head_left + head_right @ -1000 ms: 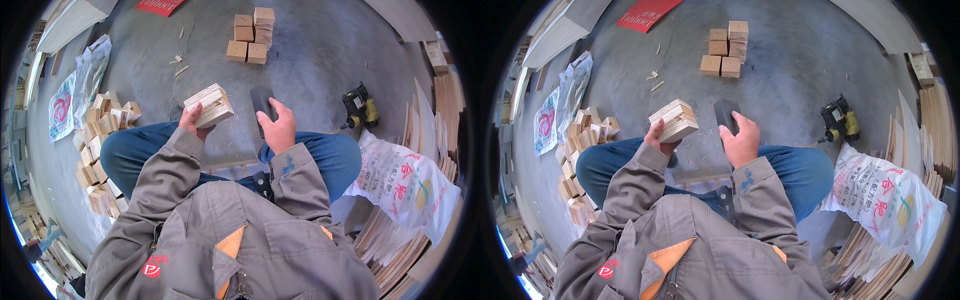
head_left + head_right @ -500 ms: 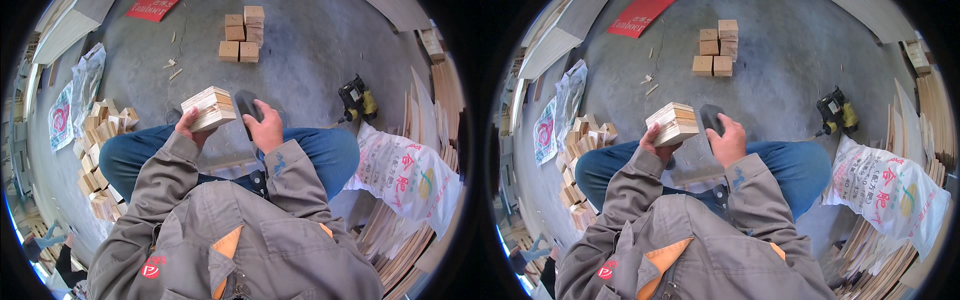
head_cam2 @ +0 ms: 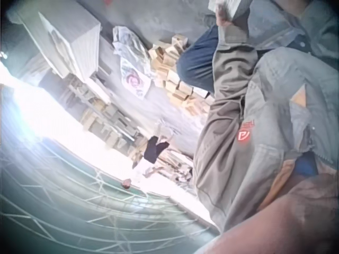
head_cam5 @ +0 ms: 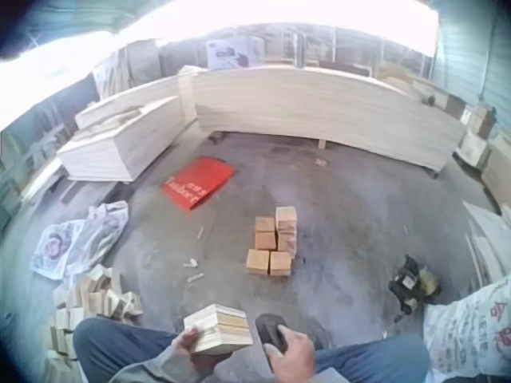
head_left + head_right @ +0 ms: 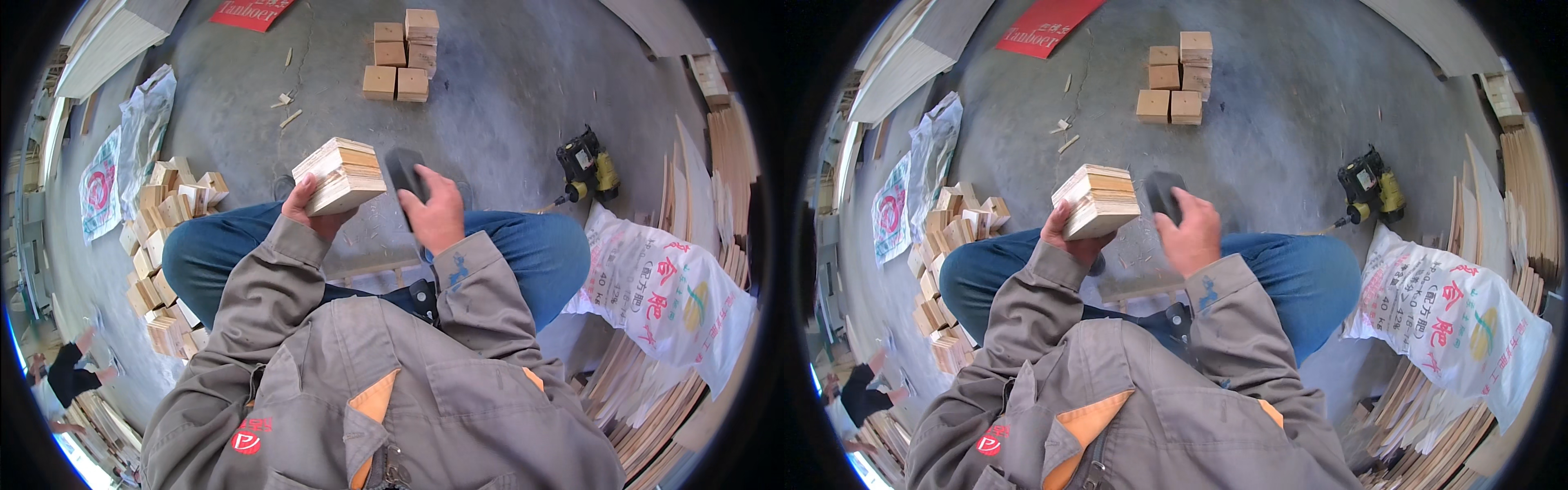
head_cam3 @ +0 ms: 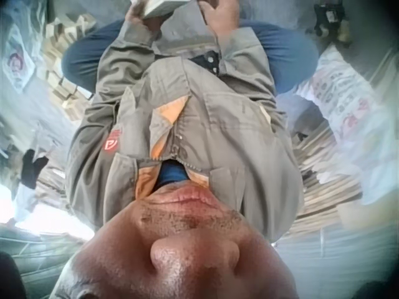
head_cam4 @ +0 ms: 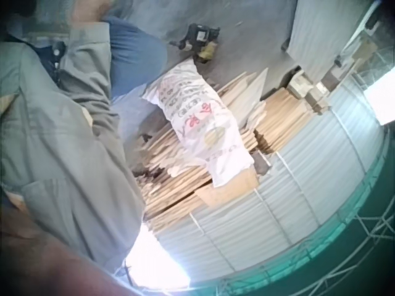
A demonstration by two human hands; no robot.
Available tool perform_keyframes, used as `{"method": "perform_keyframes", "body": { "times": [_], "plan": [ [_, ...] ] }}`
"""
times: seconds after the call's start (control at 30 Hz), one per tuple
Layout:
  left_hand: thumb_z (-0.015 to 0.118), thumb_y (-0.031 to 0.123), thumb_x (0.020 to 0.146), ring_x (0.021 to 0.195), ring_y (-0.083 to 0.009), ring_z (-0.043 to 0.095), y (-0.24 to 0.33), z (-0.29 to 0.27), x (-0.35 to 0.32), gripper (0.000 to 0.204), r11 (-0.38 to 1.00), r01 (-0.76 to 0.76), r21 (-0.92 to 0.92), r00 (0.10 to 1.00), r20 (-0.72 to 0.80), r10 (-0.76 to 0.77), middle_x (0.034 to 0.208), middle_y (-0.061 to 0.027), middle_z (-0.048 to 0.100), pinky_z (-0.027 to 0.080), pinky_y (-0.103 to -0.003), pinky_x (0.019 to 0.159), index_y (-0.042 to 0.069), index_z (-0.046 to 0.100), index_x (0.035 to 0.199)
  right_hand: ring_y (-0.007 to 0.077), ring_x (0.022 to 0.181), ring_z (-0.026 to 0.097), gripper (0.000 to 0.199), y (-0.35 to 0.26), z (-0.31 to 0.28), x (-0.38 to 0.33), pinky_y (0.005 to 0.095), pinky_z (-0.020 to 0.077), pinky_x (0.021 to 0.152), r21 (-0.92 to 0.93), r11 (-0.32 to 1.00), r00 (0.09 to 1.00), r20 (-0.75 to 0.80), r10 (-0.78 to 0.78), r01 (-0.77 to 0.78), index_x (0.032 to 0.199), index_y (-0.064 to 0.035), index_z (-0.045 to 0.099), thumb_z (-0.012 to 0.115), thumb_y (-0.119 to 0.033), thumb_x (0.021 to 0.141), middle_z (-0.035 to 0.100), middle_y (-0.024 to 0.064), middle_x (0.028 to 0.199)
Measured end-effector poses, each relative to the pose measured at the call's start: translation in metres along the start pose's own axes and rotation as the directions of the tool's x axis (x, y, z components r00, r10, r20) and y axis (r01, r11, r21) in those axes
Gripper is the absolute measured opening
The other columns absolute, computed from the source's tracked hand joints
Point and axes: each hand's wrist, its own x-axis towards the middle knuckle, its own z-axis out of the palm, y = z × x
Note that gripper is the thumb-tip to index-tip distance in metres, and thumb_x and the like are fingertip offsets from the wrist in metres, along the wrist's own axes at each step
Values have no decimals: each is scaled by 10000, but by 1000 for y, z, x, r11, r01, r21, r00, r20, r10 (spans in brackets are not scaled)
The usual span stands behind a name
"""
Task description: The person sits on the floor and sands small wooden blocks using a sanding block. They repeatedly pick up blocks, sand their edges and faces, and place them back into a pile.
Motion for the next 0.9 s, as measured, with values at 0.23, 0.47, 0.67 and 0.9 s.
{"method": "perform_keyframes", "body": {
  "times": [0.23, 0.47, 0.67, 0.9],
  "plan": [
    [742, 409, 879, 1323, -362, 576, 0, -9, 5, 786, 999, 10, 40, 999, -34, -8, 1462, -149, 583, 402, -570, 1141, 104, 436, 1535, 350, 1196, 607, 540, -40, -23, 5, 415, 470, 1055, 336, 934, 991, -77, -106, 126, 1357, 10, 623, 759, -242, 899, 635, 233, 1271],
    [757, 394, 860, 1356, -357, 553, -7, -4, -5, 812, 994, 68, 89, 998, -13, -67, 1496, -163, 555, 394, -578, 1148, 98, 429, 1542, 353, 1237, 591, 550, -24, -1, 2, 416, 467, 1062, 256, 959, 993, -28, -115, 119, 1365, -16, 632, 776, -246, 887, 644, 239, 1273],
    [774, 404, 846, 1394, -399, 510, 3, 19, -4, 882, 999, 12, 44, 982, 189, -20, 1529, -188, 512, 389, -560, 1165, 65, 385, 1562, 364, 1177, 618, 532, 0, -7, 0, 422, 481, 1039, 279, 953, 992, -15, 124, -115, 1345, -9, 648, 771, -252, 889, 658, 239, 1250],
    [865, 306, 725, 1317, -348, 572, -12, 0, 3, 1024, 963, -79, 258, 996, 52, 67, 1408, -191, 579, 465, -487, 1130, 32, 349, 1565, 358, 1211, 599, 470, -60, -25, 2, 420, 469, 1055, 306, 913, 962, -139, -237, 269, 1313, -1, 668, 747, -203, 896, 652, 232, 1270]
  ]
}}
